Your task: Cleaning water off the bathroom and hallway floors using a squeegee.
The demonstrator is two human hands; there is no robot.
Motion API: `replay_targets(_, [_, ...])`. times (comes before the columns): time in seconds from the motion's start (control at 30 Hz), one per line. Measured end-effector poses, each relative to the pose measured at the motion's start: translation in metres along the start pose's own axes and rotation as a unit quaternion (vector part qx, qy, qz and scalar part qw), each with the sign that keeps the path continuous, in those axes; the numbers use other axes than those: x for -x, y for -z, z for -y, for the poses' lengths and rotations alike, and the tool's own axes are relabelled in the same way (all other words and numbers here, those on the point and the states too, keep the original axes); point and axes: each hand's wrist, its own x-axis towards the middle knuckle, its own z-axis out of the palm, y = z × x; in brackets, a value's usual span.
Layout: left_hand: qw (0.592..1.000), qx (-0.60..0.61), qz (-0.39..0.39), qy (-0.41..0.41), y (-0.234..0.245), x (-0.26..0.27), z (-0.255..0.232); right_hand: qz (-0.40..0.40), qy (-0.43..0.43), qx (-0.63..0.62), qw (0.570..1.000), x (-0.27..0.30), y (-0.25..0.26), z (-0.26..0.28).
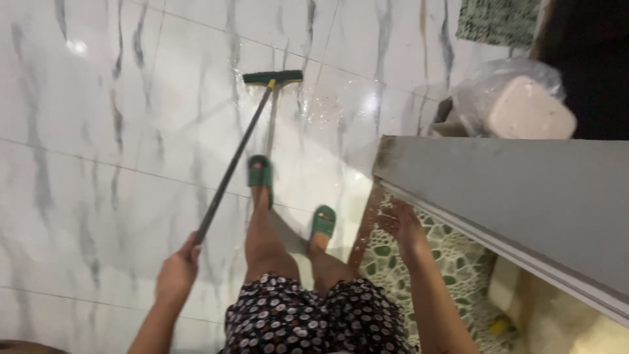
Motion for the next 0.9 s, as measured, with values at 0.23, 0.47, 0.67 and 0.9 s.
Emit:
replay_targets(0.23, [0.978,0.154,-0.131,-0.047,0.025,0.006,-0.040,0.046,0.011,0.021,0.999,-0.005,0.004,-0.024])
replay_targets(0.47, [0.960,0.207,-0.187,0.025,0.115,-0.077,-0.058,0.103,0.015,0.050,0.993,-0.041,-0.036,-0.024])
replay_targets(0.67, [0.943,0.246,-0.212,0.077,0.177,-0.180,-0.049,0.087,-0.027,0.136,0.986,-0.051,-0.114,0.021])
replay_targets(0.9, [0.932,0.298,-0.185,0.093,0.227,-0.282,-0.054,0.058,-0.033,0.130,0.989,-0.057,-0.213,0.059])
